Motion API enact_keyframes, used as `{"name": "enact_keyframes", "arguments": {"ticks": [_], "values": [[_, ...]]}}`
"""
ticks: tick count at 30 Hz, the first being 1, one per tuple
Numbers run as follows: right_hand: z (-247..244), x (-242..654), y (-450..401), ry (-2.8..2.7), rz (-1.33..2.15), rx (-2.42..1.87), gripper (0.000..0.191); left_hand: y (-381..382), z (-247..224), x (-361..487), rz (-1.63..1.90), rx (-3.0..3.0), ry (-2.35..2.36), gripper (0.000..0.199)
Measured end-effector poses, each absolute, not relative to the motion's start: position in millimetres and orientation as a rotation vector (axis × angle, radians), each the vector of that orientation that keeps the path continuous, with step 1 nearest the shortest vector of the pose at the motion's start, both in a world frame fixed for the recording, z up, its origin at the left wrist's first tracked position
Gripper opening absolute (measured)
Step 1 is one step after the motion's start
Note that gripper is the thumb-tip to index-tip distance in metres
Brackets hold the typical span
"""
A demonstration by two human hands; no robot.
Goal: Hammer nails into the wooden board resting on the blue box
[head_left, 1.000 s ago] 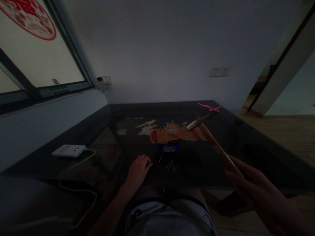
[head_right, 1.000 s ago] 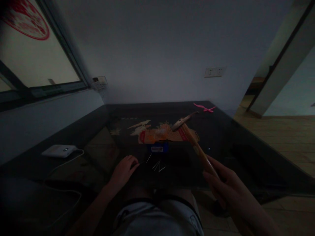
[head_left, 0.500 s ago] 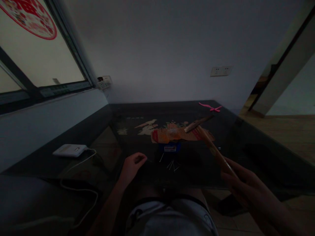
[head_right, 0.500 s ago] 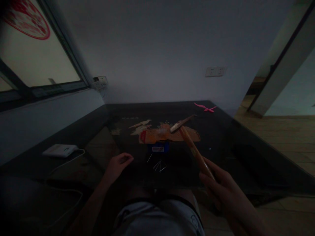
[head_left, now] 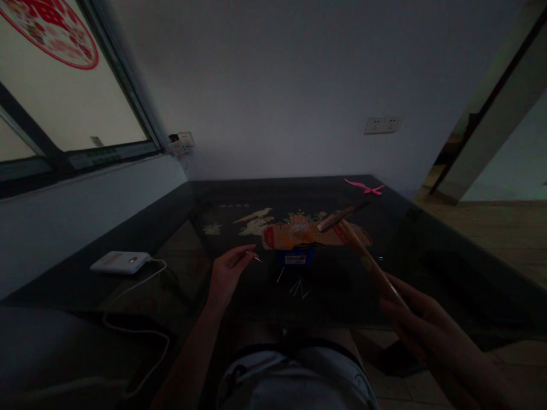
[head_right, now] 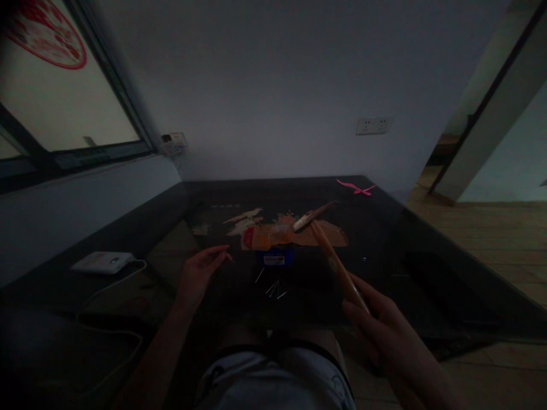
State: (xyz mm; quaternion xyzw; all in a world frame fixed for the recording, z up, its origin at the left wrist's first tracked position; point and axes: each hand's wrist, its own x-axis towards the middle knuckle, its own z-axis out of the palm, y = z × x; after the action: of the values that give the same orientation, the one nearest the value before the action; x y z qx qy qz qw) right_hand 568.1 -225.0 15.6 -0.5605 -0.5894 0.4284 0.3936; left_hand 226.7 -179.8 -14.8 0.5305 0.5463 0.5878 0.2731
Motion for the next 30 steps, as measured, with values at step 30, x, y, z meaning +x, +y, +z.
{"name": "enact_keyframes", "arguments": {"ticks": [30], "values": [[21, 553, -208, -1.592, 1.220, -1.320, 0.059, -45, -15, 267, 1.411, 1.977, 1.386, 0.015]]}}
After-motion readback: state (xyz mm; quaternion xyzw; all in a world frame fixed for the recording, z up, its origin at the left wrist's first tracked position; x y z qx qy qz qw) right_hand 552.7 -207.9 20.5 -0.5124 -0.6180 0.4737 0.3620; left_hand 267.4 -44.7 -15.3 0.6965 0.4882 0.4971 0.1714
